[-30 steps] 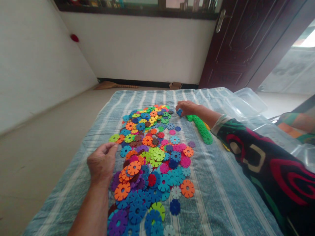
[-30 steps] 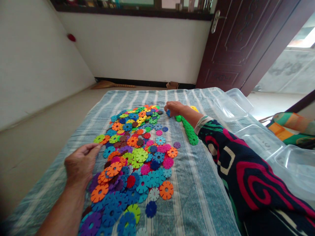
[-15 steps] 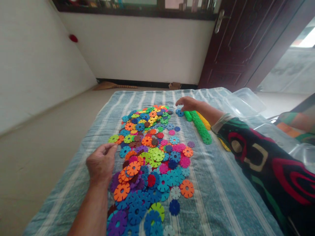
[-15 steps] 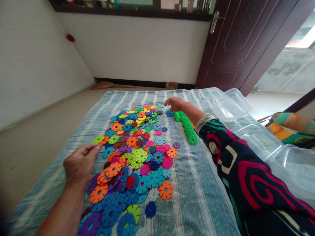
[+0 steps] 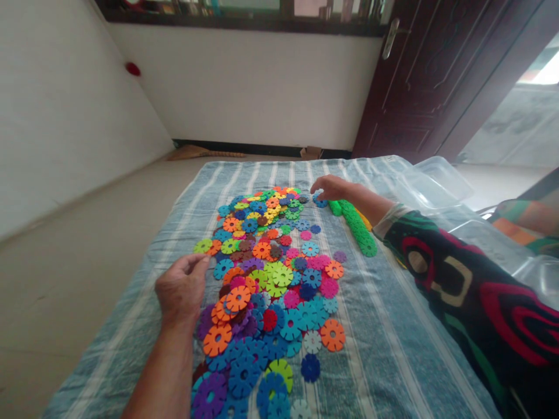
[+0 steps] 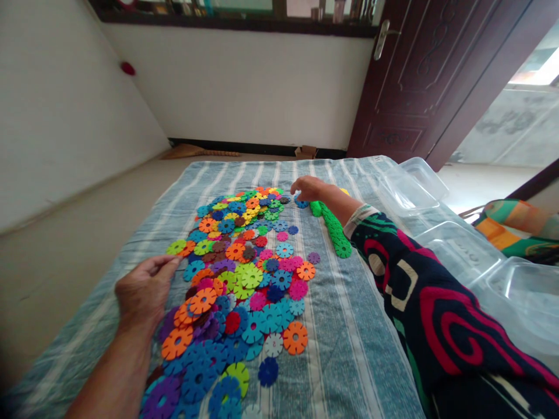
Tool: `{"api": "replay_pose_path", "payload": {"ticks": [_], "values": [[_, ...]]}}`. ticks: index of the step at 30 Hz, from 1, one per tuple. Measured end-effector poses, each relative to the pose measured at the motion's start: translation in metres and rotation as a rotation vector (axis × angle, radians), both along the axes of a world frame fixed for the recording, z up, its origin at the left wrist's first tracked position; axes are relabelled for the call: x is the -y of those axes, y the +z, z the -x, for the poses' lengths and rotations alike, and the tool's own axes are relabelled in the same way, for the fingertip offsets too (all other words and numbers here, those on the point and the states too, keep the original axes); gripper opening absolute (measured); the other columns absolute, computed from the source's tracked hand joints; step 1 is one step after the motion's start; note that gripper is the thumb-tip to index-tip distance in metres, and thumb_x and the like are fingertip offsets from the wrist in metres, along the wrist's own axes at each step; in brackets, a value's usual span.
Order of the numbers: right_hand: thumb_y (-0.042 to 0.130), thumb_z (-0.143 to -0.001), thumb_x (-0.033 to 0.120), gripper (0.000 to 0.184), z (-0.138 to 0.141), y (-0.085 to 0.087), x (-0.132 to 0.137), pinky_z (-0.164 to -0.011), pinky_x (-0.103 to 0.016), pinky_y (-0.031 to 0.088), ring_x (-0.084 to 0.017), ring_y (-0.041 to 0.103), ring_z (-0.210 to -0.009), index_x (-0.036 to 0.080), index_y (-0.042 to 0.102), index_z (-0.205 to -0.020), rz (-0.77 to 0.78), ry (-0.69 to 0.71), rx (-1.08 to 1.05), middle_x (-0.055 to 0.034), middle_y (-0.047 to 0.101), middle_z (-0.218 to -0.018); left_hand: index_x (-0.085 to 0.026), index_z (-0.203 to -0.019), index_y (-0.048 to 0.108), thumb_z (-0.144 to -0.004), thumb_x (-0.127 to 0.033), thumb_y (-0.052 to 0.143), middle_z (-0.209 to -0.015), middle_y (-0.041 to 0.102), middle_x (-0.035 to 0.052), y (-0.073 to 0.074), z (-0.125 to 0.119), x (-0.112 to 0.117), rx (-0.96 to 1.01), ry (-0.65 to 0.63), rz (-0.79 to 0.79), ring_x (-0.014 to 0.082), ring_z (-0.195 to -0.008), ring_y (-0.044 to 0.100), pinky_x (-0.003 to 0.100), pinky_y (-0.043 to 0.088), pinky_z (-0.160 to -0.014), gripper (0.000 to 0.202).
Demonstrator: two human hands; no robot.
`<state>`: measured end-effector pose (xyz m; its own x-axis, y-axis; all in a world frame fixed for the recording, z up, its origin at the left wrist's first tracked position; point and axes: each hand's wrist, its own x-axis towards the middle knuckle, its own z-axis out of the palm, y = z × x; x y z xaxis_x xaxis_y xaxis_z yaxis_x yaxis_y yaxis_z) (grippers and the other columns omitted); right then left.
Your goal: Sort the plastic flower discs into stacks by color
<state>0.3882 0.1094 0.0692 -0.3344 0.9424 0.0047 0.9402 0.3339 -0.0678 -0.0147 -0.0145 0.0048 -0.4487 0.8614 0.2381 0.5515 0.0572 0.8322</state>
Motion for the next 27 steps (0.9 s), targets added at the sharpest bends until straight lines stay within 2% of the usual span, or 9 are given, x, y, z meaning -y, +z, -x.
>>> {"api": "replay_pose_path", "payload": {"ticks": [6,13,18,22,27], "values": [[0.067,-0.081,0.024,0.037,0.003,0.003,-0.002,-0.085,-0.025,0.046,-0.017,0.064,-0.097,0.023,0.068,-0.118,0.007,-0.007,-0.022,-0.0046,0.070,-0.112,-0.023,-0.081,0.072,-0.069,-0.037,0.066,-0.077,0.072,-0.0006,-0.002,0.001,0.001,-0.010,-0.016,-0.012,0.0208,-0.077,0.067,0.031,0.053,-0.076,0.019],[0.070,-0.079,0.032,0.033,0.014,-0.002,0.003,-0.082,-0.026,0.045,-0.020,0.062,-0.102,0.030,0.072,-0.112,0.006,0.026,0.090,-0.0031,0.069,-0.109,-0.023,-0.083,0.071,-0.070,-0.037,0.066,-0.078,0.072,0.0000,-0.002,0.002,0.001,-0.014,-0.026,-0.018,0.0210,-0.077,0.067,0.031,0.052,-0.075,0.020],[0.065,-0.082,0.033,0.025,0.019,-0.007,-0.004,-0.082,-0.024,0.044,-0.018,0.063,-0.100,0.031,0.075,-0.105,0.053,0.056,0.158,-0.0012,0.071,-0.107,-0.022,-0.082,0.071,-0.069,-0.038,0.065,-0.077,0.072,0.0000,0.000,0.000,0.002,-0.003,-0.023,-0.011,0.0214,-0.078,0.067,0.032,0.052,-0.078,0.021],[0.066,-0.081,0.034,0.026,0.023,-0.009,-0.006,-0.084,-0.024,0.044,-0.018,0.063,-0.100,0.030,0.074,-0.106,0.064,0.038,0.164,-0.0013,0.071,-0.109,-0.021,-0.083,0.071,-0.069,-0.039,0.065,-0.077,0.072,0.0002,0.000,-0.001,0.002,-0.003,-0.018,-0.020,0.0214,-0.077,0.067,0.032,0.052,-0.077,0.024],[0.066,-0.081,0.036,0.029,0.025,-0.008,-0.004,-0.078,-0.024,0.045,-0.020,0.064,-0.099,0.028,0.074,-0.107,0.071,0.010,0.188,-0.0025,0.071,-0.109,-0.020,-0.082,0.071,-0.068,-0.040,0.064,-0.076,0.071,0.0010,0.001,-0.002,0.002,-0.007,-0.016,-0.017,0.0215,-0.076,0.066,0.032,0.052,-0.076,0.025]]}}
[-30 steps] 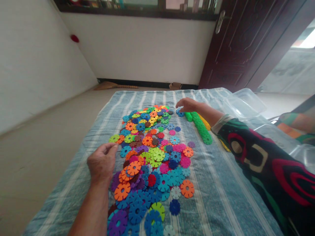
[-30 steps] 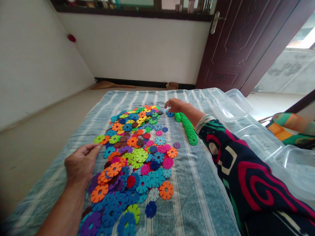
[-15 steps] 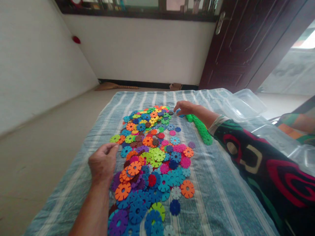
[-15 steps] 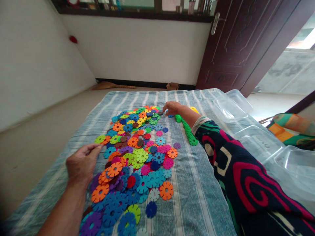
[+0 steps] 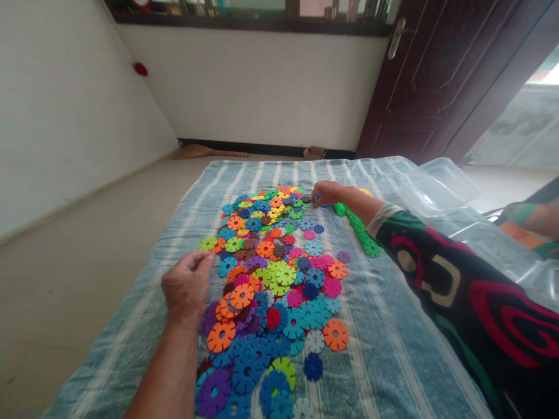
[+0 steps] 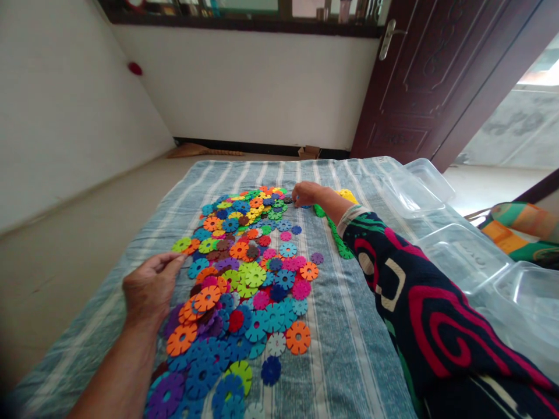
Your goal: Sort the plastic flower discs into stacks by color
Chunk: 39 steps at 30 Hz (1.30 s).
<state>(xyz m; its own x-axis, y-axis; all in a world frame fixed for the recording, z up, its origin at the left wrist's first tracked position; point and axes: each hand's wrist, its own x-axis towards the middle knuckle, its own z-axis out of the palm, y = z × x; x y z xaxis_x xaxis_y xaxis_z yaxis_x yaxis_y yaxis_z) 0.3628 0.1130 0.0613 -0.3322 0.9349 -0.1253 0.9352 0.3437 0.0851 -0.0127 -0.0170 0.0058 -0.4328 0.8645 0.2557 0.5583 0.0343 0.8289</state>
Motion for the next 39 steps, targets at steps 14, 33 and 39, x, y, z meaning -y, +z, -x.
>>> {"api": "replay_pose_path", "payload": {"ticks": [14,33,39], "values": [[0.063,-0.084,0.035,0.028,0.029,0.014,0.017,-0.082,-0.027,0.045,-0.020,0.063,-0.101,0.024,0.073,-0.108,-0.094,0.058,-0.162,-0.0054,0.070,-0.112,-0.019,-0.082,0.071,-0.067,-0.041,0.062,-0.076,0.072,0.0020,-0.001,0.003,0.000,-0.001,-0.023,-0.008,0.0198,-0.074,0.067,0.029,0.052,-0.073,0.028],[0.060,-0.089,0.025,0.012,0.111,0.017,0.164,-0.081,-0.029,0.047,-0.014,0.061,-0.092,0.020,0.069,-0.096,0.128,0.618,-0.568,-0.0049,0.068,-0.098,-0.017,-0.078,0.072,-0.067,-0.038,0.060,-0.072,0.071,0.0017,-0.007,-0.001,0.000,0.028,-0.058,-0.064,0.0181,-0.071,0.066,0.027,0.051,-0.070,0.026],[0.060,-0.089,0.027,0.012,0.118,-0.004,0.198,-0.082,-0.031,0.046,-0.016,0.059,-0.094,0.022,0.068,-0.096,0.021,0.599,-0.620,-0.0053,0.065,-0.100,-0.017,-0.077,0.071,-0.067,-0.036,0.058,-0.071,0.071,0.0018,-0.010,-0.003,-0.003,0.055,-0.072,-0.069,0.0169,-0.069,0.064,0.025,0.050,-0.068,0.025]]}}
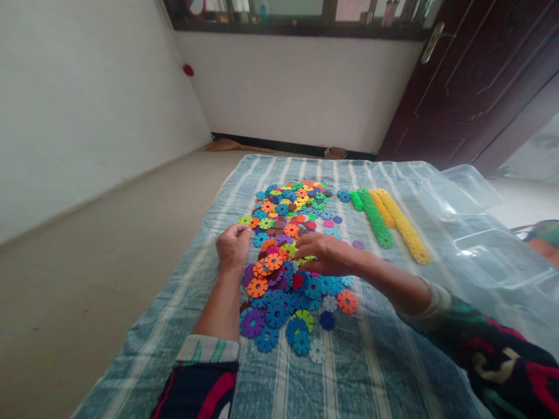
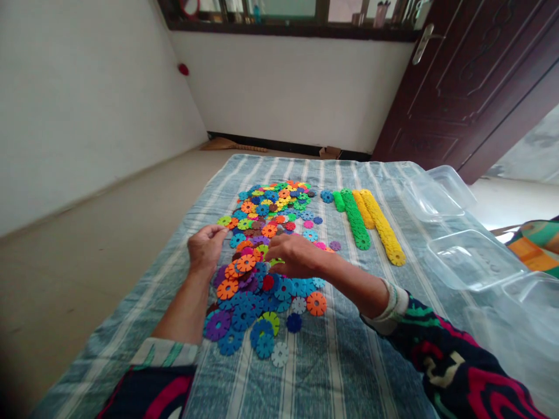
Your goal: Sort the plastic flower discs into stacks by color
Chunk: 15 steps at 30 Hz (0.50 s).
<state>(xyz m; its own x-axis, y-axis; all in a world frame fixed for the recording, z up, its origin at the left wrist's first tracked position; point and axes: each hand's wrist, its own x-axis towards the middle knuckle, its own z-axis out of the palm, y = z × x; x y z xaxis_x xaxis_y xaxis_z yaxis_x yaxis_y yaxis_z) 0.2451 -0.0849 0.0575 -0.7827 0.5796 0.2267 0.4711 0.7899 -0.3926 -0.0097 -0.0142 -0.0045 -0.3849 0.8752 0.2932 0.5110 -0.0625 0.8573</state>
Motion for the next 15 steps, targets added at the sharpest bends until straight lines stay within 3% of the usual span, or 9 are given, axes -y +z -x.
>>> {"api": "replay_pose_path", "payload": {"ticks": [6,15], "values": [[0.063,-0.087,0.025,0.012,0.005,-0.009,0.030,-0.081,-0.033,0.046,-0.018,0.057,-0.095,0.018,0.068,-0.095,-0.056,-0.093,-0.076,-0.0084,0.063,-0.101,-0.017,-0.076,0.070,-0.066,-0.034,0.059,-0.070,0.070,0.0008,-0.002,-0.002,-0.001,0.016,-0.022,-0.007,0.0166,-0.068,0.063,0.024,0.048,-0.064,0.022],[0.067,-0.084,0.030,0.019,0.019,-0.022,0.069,-0.093,-0.040,0.045,-0.024,0.053,-0.111,0.020,0.067,-0.100,-0.144,-0.152,-0.124,-0.0102,0.061,-0.113,-0.018,-0.075,0.070,-0.066,-0.031,0.059,-0.069,0.069,0.0001,-0.005,-0.002,-0.004,0.014,-0.053,-0.018,0.0162,-0.068,0.062,0.024,0.047,-0.064,0.019]]}}
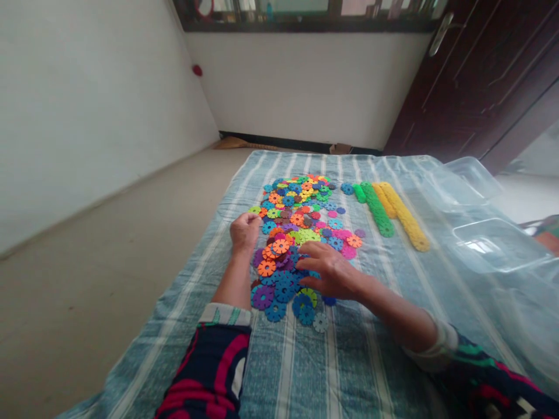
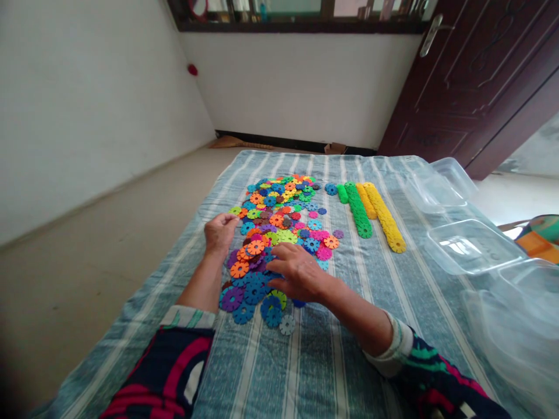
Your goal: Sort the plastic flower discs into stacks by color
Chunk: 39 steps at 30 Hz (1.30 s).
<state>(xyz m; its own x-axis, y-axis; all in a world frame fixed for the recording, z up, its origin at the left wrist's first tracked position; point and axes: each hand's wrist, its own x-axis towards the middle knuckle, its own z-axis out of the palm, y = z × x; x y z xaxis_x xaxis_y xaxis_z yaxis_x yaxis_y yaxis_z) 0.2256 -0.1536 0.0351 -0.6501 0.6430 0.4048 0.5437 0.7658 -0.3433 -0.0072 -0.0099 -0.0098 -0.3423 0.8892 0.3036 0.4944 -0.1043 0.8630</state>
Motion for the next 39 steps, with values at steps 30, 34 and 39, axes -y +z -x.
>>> {"api": "replay_pose_path", "payload": {"ticks": [30,34,39], "values": [[0.077,-0.074,0.045,0.034,0.021,-0.017,0.009,-0.102,-0.051,0.037,-0.035,0.044,-0.128,0.015,0.069,-0.087,-0.106,-0.160,0.077,-0.0165,0.060,-0.123,-0.018,-0.073,0.068,-0.065,-0.029,0.059,-0.067,0.066,-0.0004,-0.004,0.000,-0.005,-0.029,0.014,-0.020,0.0155,-0.067,0.060,0.024,0.045,-0.064,0.018],[0.079,-0.073,0.040,0.027,0.022,-0.020,0.009,-0.100,-0.051,0.039,-0.034,0.045,-0.128,0.017,0.069,-0.083,-0.080,-0.137,0.030,-0.0144,0.062,-0.119,-0.017,-0.074,0.069,-0.065,-0.030,0.058,-0.068,0.066,0.0004,-0.005,0.000,-0.006,-0.031,0.010,-0.023,0.0154,-0.067,0.060,0.024,0.046,-0.064,0.019],[0.079,-0.073,0.028,0.014,0.021,-0.023,0.006,-0.099,-0.049,0.043,-0.029,0.053,-0.120,0.020,0.069,-0.081,0.039,-0.070,-0.197,-0.0090,0.067,-0.110,-0.017,-0.075,0.069,-0.066,-0.030,0.059,-0.068,0.067,0.0006,-0.004,0.000,-0.004,-0.040,0.012,-0.009,0.0158,-0.068,0.060,0.024,0.046,-0.065,0.019]]}}
